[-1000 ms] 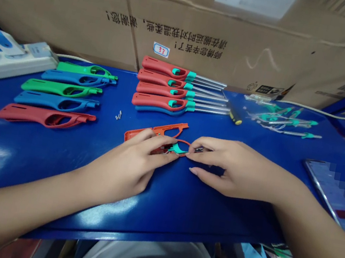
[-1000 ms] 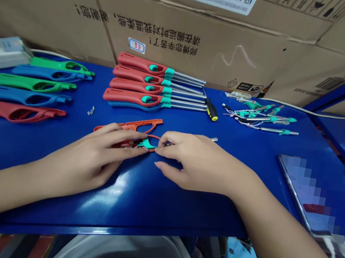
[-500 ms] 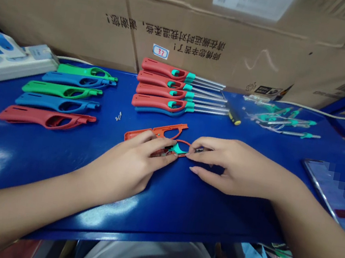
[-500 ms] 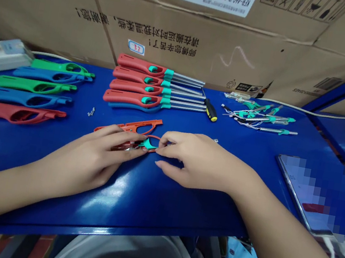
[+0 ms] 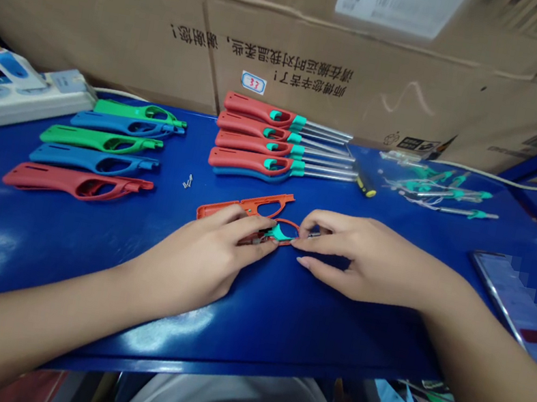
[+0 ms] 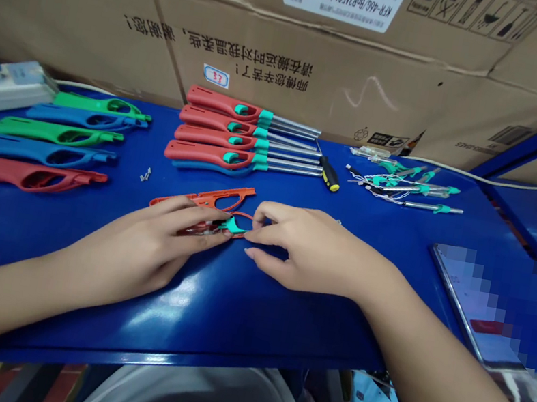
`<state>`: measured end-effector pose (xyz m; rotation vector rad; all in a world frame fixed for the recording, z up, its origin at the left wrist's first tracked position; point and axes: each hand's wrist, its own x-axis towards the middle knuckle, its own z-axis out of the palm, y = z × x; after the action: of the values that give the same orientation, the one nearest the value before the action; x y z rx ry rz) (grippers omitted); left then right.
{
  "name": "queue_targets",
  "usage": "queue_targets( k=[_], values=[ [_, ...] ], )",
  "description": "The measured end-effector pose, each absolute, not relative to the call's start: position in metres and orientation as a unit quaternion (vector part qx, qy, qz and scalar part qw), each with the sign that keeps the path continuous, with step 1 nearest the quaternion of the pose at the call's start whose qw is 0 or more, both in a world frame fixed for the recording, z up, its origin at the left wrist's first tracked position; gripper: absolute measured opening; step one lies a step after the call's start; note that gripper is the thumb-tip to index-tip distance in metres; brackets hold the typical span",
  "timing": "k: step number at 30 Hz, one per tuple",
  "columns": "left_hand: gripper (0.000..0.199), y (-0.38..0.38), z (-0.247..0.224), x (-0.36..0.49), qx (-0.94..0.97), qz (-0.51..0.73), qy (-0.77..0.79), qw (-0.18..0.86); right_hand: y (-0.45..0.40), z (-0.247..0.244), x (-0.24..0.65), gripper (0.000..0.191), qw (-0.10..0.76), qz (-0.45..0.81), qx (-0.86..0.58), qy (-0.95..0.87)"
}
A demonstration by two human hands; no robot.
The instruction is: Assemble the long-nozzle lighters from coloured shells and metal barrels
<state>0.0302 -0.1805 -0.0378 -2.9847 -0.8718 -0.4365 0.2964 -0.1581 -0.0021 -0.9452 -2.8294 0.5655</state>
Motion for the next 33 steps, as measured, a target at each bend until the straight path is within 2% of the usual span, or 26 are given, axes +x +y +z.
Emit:
queue_targets(
  k=[5,13,17,20,24,28,33],
  values=[
    [0.043,-0.179,-0.038,0.029,-0.949,-0.155,-0.273,0.003,-0.157,-0.002,0.297,0.024,0.064,0.173,-0.309,-0.933],
    [0.037,-0.178,-0.044,0.025,-0.945,-0.180,-0.272,-0.009,-0.142,-0.028,0.296,0.023,0.214,0.146,-0.315,-0.913],
    [0.038,-0.177,-0.046,0.023,-0.941,-0.188,-0.280,-0.017,-0.133,-0.039,0.296,0.050,0.209,0.104,-0.326,-0.916],
    [0.037,-0.176,-0.048,0.023,-0.938,-0.195,-0.284,-0.026,-0.131,-0.039,0.293,0.058,0.166,0.077,-0.311,-0.933],
    [0.036,-0.175,-0.050,0.024,-0.936,-0.209,-0.280,-0.038,-0.133,-0.035,0.289,0.047,0.110,0.064,-0.326,-0.937],
    [0.037,-0.174,-0.052,0.024,-0.932,-0.221,-0.282,-0.054,-0.131,-0.037,0.293,0.028,0.156,0.062,-0.345,-0.924],
    [0.031,-0.174,-0.049,0.024,-0.925,-0.232,-0.291,-0.078,-0.125,-0.039,0.300,0.005,0.205,0.137,-0.363,-0.899]
  ],
)
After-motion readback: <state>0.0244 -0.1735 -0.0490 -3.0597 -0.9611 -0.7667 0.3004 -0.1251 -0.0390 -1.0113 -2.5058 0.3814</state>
